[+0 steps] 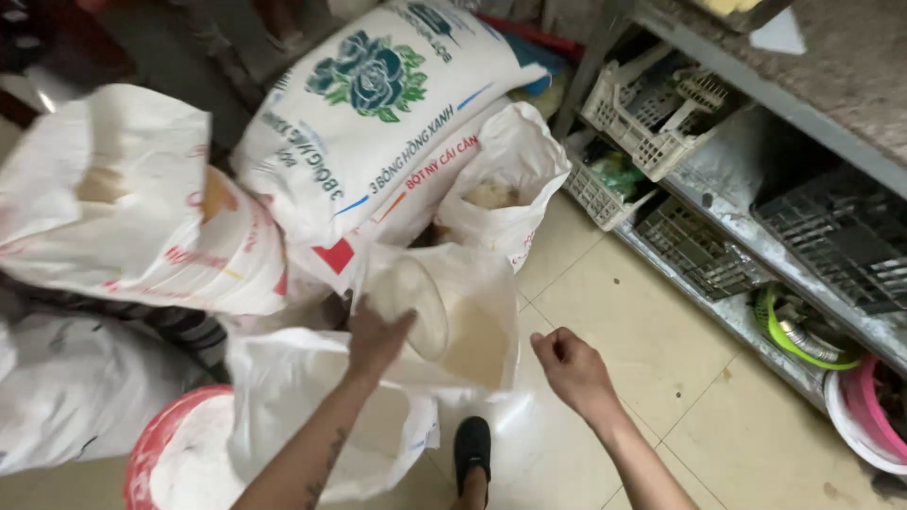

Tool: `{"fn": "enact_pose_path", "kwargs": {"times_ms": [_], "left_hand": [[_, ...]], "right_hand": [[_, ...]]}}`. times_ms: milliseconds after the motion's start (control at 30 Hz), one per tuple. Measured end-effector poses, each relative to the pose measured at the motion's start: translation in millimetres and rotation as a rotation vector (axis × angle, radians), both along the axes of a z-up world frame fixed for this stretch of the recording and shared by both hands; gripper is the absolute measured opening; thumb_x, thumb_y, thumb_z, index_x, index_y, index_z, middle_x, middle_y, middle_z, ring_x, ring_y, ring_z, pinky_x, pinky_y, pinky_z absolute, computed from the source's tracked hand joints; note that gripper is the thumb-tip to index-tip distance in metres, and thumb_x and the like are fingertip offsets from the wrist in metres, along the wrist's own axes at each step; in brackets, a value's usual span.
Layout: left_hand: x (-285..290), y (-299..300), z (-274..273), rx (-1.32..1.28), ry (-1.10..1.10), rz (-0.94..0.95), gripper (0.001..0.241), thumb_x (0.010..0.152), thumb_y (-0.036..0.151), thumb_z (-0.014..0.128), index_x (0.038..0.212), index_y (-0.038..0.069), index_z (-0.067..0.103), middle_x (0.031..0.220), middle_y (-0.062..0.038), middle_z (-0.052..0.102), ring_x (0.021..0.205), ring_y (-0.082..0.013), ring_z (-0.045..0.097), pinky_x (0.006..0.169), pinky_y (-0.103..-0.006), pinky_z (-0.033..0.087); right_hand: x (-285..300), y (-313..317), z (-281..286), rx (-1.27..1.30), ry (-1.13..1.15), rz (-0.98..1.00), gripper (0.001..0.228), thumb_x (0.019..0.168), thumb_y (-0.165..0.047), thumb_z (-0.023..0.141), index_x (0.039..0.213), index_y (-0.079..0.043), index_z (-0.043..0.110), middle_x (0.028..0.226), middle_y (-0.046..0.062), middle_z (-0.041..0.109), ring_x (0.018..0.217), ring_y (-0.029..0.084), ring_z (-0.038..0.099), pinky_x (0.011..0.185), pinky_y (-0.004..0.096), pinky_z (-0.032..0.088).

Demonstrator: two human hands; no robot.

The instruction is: Measuring flour from large sacks into a bowl and weighing out baking additives using a scale and spoons in a bakery kitchen.

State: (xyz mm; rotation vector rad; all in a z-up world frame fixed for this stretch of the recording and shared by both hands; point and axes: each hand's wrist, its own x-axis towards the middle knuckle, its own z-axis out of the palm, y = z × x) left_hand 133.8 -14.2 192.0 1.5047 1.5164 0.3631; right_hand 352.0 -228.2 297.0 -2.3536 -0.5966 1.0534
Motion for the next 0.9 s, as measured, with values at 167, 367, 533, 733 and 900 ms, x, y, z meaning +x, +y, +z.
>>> {"fn": "enact_pose_path", "kwargs": {"times_ms": [167, 367, 533, 733, 900], "left_hand": [[54, -5, -101, 0.029, 0.443, -0.466, 0.098, 0.073, 0.046, 0.077, 0.15, 0.01, 0.028, 0.126, -0.019, 0.046, 0.114, -0.0389, 0.055, 0.09, -0.0473, 0.053], [71, 9, -243, 0.874, 0.656, -1.073, 0.07, 0.071, 0.016, 0.072, 0.138, 0.018, 0.054, 0.123, -0.014, 0.054, 0.102, -0.0347, 0.057, 0.062, -0.0498, 0.052], [56, 58, -321, 1.379, 0.482, -1.447, 0.032, 0.091, 0.026, 0.057, 0.122, 0.017, 0.058, 0.12, -0.008, 0.055, 0.102, -0.0298, 0.056, 0.069, -0.0558, 0.055], [34, 48, -333, 0.724, 0.589, -1.304, 0.043, 0.102, 0.035, 0.041, 0.141, 0.02, 0.053, 0.129, -0.009, 0.068, 0.1, -0.0387, 0.066, 0.087, -0.0528, 0.053], [40, 60, -316, 0.614, 0.592, -1.218, 0.051, 0.093, 0.035, 0.048, 0.141, 0.017, 0.052, 0.132, -0.012, 0.064, 0.107, -0.0399, 0.062, 0.092, -0.052, 0.051]], "right_hand": [[8, 48, -17, -0.183, -0.051, 0.03, 0.043, 0.097, -0.05, 0.056, 0.092, -0.009, 0.068, 0.07, 0.007, 0.07, 0.069, 0.022, 0.069, 0.07, 0.035, 0.055], [9, 69, -45, -0.27, -0.163, 0.217, 0.04, 0.099, -0.045, 0.056, 0.077, -0.011, 0.061, 0.058, 0.004, 0.068, 0.053, 0.024, 0.065, 0.064, 0.036, 0.055], [7, 61, -53, -0.2, -0.139, 0.125, 0.041, 0.096, -0.04, 0.064, 0.067, -0.011, 0.059, 0.052, 0.002, 0.063, 0.049, 0.021, 0.057, 0.057, 0.033, 0.051], [5, 54, -67, -0.092, -0.142, 0.073, 0.041, 0.093, -0.036, 0.07, 0.063, -0.01, 0.058, 0.048, 0.002, 0.061, 0.042, 0.018, 0.05, 0.048, 0.032, 0.047], [4, 58, -63, -0.172, -0.072, 0.113, 0.039, 0.094, -0.037, 0.069, 0.066, -0.012, 0.059, 0.053, 0.002, 0.064, 0.045, 0.018, 0.055, 0.054, 0.031, 0.051]]}}
